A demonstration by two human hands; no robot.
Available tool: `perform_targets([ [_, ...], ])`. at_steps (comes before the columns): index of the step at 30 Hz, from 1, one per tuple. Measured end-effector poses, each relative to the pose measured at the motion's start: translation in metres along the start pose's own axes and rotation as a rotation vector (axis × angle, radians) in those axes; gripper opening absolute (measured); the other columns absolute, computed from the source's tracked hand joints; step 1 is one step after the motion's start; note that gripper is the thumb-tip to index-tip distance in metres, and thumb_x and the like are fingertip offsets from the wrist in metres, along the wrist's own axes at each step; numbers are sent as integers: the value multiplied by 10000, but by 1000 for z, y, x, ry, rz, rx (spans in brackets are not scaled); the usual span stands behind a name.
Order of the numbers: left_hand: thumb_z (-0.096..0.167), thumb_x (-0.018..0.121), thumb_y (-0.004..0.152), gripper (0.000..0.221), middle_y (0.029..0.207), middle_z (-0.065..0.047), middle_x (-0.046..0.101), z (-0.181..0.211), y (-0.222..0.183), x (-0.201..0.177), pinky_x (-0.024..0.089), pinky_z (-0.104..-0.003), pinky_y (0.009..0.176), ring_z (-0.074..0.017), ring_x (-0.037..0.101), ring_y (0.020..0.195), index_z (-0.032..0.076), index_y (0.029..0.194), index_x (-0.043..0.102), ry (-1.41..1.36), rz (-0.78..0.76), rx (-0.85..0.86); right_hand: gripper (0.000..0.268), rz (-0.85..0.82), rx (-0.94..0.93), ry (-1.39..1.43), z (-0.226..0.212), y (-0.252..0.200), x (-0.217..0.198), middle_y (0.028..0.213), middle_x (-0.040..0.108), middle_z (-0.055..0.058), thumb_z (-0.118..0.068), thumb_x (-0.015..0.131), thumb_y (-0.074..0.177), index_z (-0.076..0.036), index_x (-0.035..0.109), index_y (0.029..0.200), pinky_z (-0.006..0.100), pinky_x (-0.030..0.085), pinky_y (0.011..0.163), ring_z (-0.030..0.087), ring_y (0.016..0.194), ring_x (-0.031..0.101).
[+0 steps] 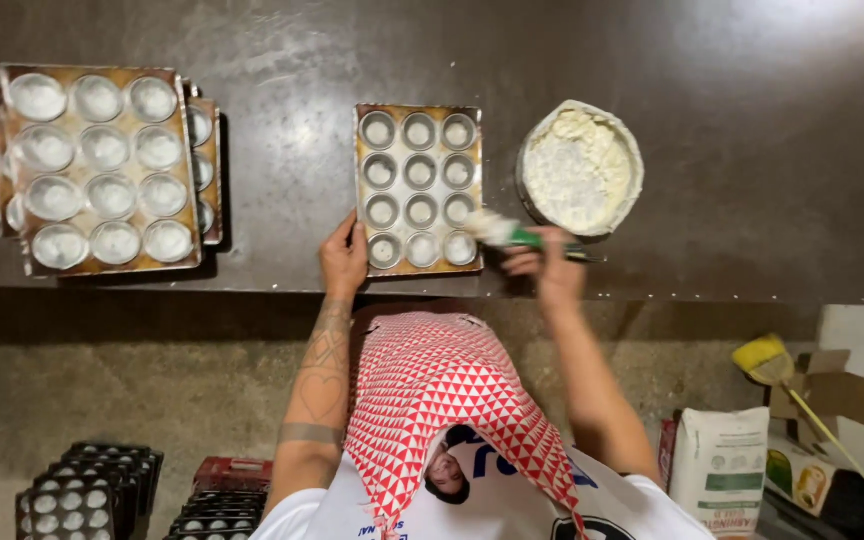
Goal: The person greases muffin tins by dipping a brush into a bowl of white substance and applying it to each cup before stacking the finished trays.
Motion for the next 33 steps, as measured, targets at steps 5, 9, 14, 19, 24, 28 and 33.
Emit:
perform_targets([
  [5,223,642,1001,372,1092,-177,787,-7,3,1,565,-308,758,-182,707,888,10,1301,697,-7,-9,-106,231,229,-427,-859,-111,26,-96,772,706,132,-210,633,1048,-12,671,935,369,530,702,197,726,680],
  [9,215,648,1003,360,1096,-188,776,-2,4,1,573,-307,814,-176,732,951,-3,1286,694,-10,-3,-23,198,323,-351,-1096,-87,69,-117,805,690,194,-202,716,1019,-15,717,954,383,515,674,310,724,716],
  [14,194,650,1001,341,1084,-200,776,-5,3,-2,566,-321,858,-193,736,981,-15,1266,696,-6,-3,-1,208,266,-184,-574,-96,39,-91,802,712,147,-210,640,1070,-25,666,979,380,522,692,239,724,675],
  [19,180,627,995,336,1053,-183,780,-8,6,-2,571,-307,815,-166,733,909,6,1272,703,-24,-50,-59,213,-433,-488,-865,-144,-24,75,1058,756,120,-149,726,934,-48,732,1122,358,542,847,246,964,720],
  [24,168,622,995,368,965,-140,783,-19,6,3,545,-296,689,-143,636,729,25,1330,675,-119,-157,-212,502,-1088,-983,-1188,-118,-79,202,1018,735,107,-87,715,674,-122,714,1174,458,548,735,341,887,684],
  [28,158,621,995,376,1005,-98,764,-22,5,7,553,-281,686,-113,641,761,29,1345,662,-222,-179,-204,257,-1201,-1007,-1424,-44,-66,242,944,707,79,-163,700,845,-137,675,1099,450,551,718,296,883,697],
  [33,159,622,1005,373,1004,-94,774,-25,6,10,569,-273,744,-93,667,833,25,1352,654,-226,-188,-117,498,-536,-18,-1262,65,24,223,883,755,218,-390,529,1203,-2,753,985,379,581,737,304,767,751],
])
Point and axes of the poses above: each hand's wrist, its own y-axis towards the middle knuckle, its own x-axis out of the palm, z = x × y, the point moved 10 cm from there along y, towards the middle knuckle
